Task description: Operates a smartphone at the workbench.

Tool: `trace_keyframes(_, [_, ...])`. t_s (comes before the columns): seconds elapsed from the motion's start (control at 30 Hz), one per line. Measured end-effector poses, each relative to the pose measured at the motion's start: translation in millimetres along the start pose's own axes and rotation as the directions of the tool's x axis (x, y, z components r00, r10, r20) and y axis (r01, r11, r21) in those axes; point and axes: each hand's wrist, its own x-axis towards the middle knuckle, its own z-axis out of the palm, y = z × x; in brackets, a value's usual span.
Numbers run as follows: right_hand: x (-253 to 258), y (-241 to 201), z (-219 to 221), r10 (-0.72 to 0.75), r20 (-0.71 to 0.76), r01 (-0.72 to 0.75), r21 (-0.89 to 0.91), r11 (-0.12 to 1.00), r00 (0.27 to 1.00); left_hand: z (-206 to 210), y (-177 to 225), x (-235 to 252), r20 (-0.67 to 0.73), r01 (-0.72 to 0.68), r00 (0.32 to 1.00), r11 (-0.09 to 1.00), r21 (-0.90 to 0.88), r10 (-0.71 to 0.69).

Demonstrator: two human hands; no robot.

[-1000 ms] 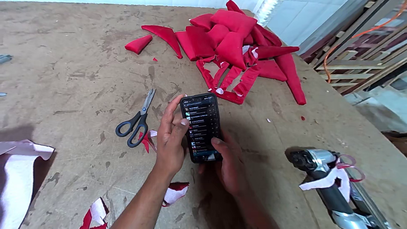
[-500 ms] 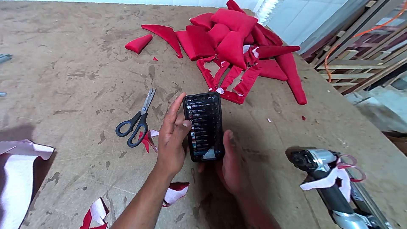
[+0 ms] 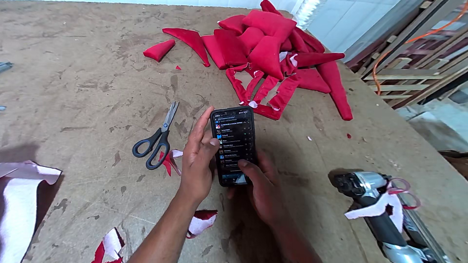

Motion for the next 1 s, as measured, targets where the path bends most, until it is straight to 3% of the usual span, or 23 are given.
trace_keyframes(1.0, [-1.1,3.4,-6.7,-0.012,0.058,0.01,0.04,0.999,0.998,-0.1,0.8,-0.7,0.018,0.035,0.999,0.999,-0.018,-0.035])
